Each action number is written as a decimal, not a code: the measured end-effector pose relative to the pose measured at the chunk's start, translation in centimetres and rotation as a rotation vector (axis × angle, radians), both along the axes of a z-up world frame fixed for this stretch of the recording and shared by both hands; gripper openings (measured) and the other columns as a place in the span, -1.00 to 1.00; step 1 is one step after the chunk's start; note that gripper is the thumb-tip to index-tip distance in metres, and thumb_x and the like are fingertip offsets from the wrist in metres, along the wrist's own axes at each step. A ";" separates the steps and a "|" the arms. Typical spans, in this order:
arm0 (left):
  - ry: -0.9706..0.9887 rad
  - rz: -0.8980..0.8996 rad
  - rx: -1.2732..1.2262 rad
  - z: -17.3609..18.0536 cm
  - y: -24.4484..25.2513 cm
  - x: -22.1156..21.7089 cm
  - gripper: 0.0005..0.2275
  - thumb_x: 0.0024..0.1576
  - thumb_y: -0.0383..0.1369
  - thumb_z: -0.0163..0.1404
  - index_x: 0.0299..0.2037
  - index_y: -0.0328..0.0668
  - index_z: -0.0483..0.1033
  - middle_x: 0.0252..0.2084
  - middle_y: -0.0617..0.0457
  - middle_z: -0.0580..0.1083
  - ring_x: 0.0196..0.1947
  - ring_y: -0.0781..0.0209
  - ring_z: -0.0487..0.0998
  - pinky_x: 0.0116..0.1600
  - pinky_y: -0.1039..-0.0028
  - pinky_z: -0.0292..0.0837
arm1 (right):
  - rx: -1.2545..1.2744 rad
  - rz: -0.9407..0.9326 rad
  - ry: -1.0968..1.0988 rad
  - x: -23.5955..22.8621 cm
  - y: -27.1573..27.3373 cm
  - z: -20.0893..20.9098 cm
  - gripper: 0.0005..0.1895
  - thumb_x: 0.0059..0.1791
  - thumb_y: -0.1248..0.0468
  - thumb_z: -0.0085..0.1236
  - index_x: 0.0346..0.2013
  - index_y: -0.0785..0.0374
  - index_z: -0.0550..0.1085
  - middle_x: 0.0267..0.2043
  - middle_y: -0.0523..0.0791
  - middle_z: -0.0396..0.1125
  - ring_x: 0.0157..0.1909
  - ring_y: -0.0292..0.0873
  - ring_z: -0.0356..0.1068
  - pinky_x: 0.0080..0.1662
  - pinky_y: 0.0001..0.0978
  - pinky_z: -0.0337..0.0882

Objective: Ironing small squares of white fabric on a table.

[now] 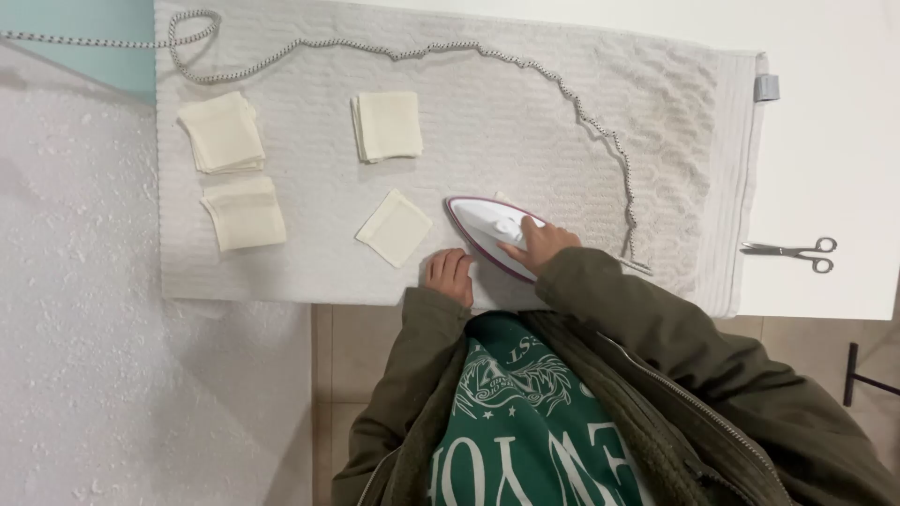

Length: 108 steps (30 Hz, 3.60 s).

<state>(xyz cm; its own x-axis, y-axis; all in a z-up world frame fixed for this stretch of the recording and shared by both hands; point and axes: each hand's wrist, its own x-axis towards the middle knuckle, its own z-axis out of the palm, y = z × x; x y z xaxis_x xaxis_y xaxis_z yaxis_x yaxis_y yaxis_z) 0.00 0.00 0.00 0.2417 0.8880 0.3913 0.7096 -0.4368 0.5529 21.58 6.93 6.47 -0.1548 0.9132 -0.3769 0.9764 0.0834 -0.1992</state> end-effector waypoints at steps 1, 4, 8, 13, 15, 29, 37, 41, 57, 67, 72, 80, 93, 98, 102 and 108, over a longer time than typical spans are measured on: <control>0.001 -0.002 0.003 0.4 0.1 0.0 -0.72 0.01 -0.56 0.02 -0.04 -0.32 0.48 0.03 -0.13 0.44 0.10 -0.10 0.43 0.22 0.13 0.36 | 0.003 -0.002 0.001 0.1 0.0 0.1 -0.36 -0.01 -0.30 0.09 -0.15 0.27 0.44 -0.47 0.13 0.48 -0.44 0.18 0.53 -0.42 0.04 0.49; -0.068 0.021 -0.094 1.7 0.2 0.2 -0.71 -0.04 -0.59 -0.01 -0.08 -0.30 0.50 0.01 -0.13 0.46 0.09 -0.12 0.42 0.18 0.12 0.33 | 0.038 0.015 -0.009 0.0 0.4 0.2 -0.37 -0.01 -0.30 0.08 -0.16 0.26 0.45 -0.45 0.13 0.48 -0.44 0.18 0.53 -0.41 0.04 0.49; -0.169 0.082 -0.280 0.6 1.0 0.9 -0.76 0.04 -0.59 -0.02 -0.08 -0.26 0.47 -0.01 -0.09 0.45 0.06 -0.11 0.42 0.16 0.14 0.35 | -0.025 -0.063 -0.019 -0.1 1.6 0.3 -0.34 0.03 -0.29 0.05 -0.10 0.31 0.44 -0.47 0.13 0.48 -0.47 0.14 0.53 -0.46 0.00 0.50; -0.199 0.232 -0.374 2.2 3.3 2.9 -0.73 0.15 -0.34 0.16 -0.01 -0.22 0.43 -0.04 -0.03 0.44 0.00 -0.03 0.41 0.10 0.12 0.25 | -0.077 -0.112 -0.057 2.1 2.5 1.2 -0.32 0.05 -0.31 -0.01 -0.04 0.29 0.45 -0.46 0.10 0.48 -0.48 0.08 0.53 -0.44 -0.04 0.51; -0.079 0.295 -0.290 2.3 4.2 3.9 -0.65 0.08 -0.26 0.23 -0.01 -0.18 0.43 -0.01 -0.01 0.45 0.04 -0.04 0.36 0.11 0.11 0.18 | -0.255 -0.211 -0.007 2.9 3.6 1.9 -0.26 0.07 -0.29 -0.08 0.07 0.38 0.38 -0.45 0.13 0.47 -0.52 0.06 0.56 -0.50 -0.05 0.57; -0.130 0.227 -0.399 -0.2 5.5 5.2 -0.80 0.07 -0.36 0.25 -0.22 -0.12 0.47 -0.14 0.00 0.46 -0.01 -0.04 0.40 0.10 0.09 0.28 | -0.038 -0.309 -0.042 7.6 6.1 3.0 -0.30 0.02 -0.30 0.08 0.03 0.29 0.49 -0.24 0.20 0.48 -0.19 0.24 0.53 -0.13 0.14 0.51; -0.568 0.207 -0.722 1.5 7.1 -7.3 -0.65 0.15 -0.56 0.09 0.12 -0.14 0.33 -0.02 -0.06 0.58 0.02 0.10 0.64 0.05 0.32 0.56 | -0.093 -0.339 -0.044 7.5 6.2 3.3 -0.28 0.01 -0.31 0.09 0.04 0.31 0.49 -0.25 0.20 0.48 -0.17 0.25 0.54 -0.11 0.13 0.51; -0.557 0.079 -0.873 1.1 8.2 -12.0 -0.60 0.21 -0.53 0.06 0.24 -0.09 0.31 -0.03 -0.08 0.64 0.02 0.19 0.64 0.08 0.41 0.53 | -0.058 -0.325 -0.050 7.7 6.1 2.9 -0.28 0.03 -0.31 0.09 0.02 0.32 0.50 -0.25 0.21 0.47 -0.19 0.24 0.53 -0.13 0.13 0.51; -0.512 0.189 -0.695 -1.6 10.1 -13.2 -0.56 0.05 -0.59 0.20 0.13 -0.20 0.37 -0.05 -0.06 0.62 -0.07 0.24 0.64 0.03 0.44 0.54 | -0.096 -0.363 -0.032 6.7 6.2 4.6 -0.30 0.03 -0.30 0.07 0.02 0.30 0.50 -0.30 0.20 0.47 -0.23 0.23 0.54 -0.14 0.13 0.51; -0.542 0.376 -0.609 -3.5 10.4 -12.6 -0.63 0.05 -0.62 0.17 0.02 -0.25 0.36 -0.19 -0.02 0.59 -0.23 0.22 0.63 -0.12 0.44 0.57 | -0.179 -0.391 -0.021 6.5 6.6 5.0 -0.30 0.04 -0.28 0.03 0.05 0.31 0.46 -0.33 0.19 0.48 -0.32 0.17 0.57 -0.22 0.09 0.56; -0.126 0.416 -0.467 1.4 10.0 -11.4 -0.53 -0.14 -0.51 0.34 -0.02 -0.23 0.43 -0.26 -0.04 0.48 -0.17 0.02 0.48 -0.08 0.20 0.42 | -0.157 -0.363 -0.032 6.6 6.5 4.8 -0.31 0.05 -0.28 0.03 0.02 0.34 0.47 -0.35 0.19 0.48 -0.33 0.16 0.57 -0.23 0.09 0.56; -0.071 0.357 -0.672 -3.2 11.8 -16.6 -0.76 0.03 -0.36 0.26 -0.14 -0.20 0.56 -0.23 0.04 0.52 -0.15 0.05 0.53 -0.03 0.26 0.46 | -0.075 -0.345 -0.008 6.9 6.3 4.4 -0.32 0.03 -0.27 0.08 -0.01 0.33 0.49 -0.33 0.21 0.47 -0.29 0.23 0.54 -0.20 0.10 0.53; 0.359 0.075 -0.076 4.8 19.2 -5.9 -0.62 -0.02 -0.37 0.24 0.03 -0.09 0.51 0.03 0.06 0.44 0.13 0.09 0.39 0.26 0.10 0.17 | -0.024 -0.293 -0.021 7.5 6.0 3.0 -0.31 0.03 -0.30 0.05 -0.05 0.32 0.48 -0.30 0.20 0.47 -0.26 0.25 0.52 -0.19 0.10 0.51; 0.271 0.131 -0.104 0.2 20.3 -6.7 -0.81 0.07 -0.34 0.21 -0.13 -0.10 0.59 -0.08 0.09 0.51 0.01 0.09 0.45 0.24 0.14 0.17 | -0.112 -0.313 -0.032 7.3 6.3 3.0 -0.30 0.04 -0.30 0.01 -0.02 0.32 0.47 -0.37 0.17 0.48 -0.34 0.17 0.56 -0.26 0.07 0.55; 0.098 0.182 0.027 0.4 20.2 -7.2 -0.91 0.18 -0.35 0.17 -0.17 -0.10 0.65 -0.15 0.15 0.59 -0.08 0.16 0.53 0.17 0.24 0.29 | -0.112 -0.299 -0.036 7.5 6.5 2.4 -0.30 0.04 -0.32 0.00 -0.02 0.30 0.47 -0.38 0.15 0.49 -0.36 0.16 0.56 -0.27 0.08 0.54; 0.190 -0.126 0.150 -0.7 14.6 -1.9 -0.86 0.15 -0.46 0.09 -0.13 -0.15 0.65 -0.16 0.03 0.59 -0.07 0.06 0.59 0.07 0.22 0.45 | -0.102 -0.323 0.048 8.2 6.4 3.0 -0.29 0.03 -0.31 0.04 -0.04 0.34 0.47 -0.37 0.18 0.47 -0.35 0.18 0.55 -0.26 0.08 0.54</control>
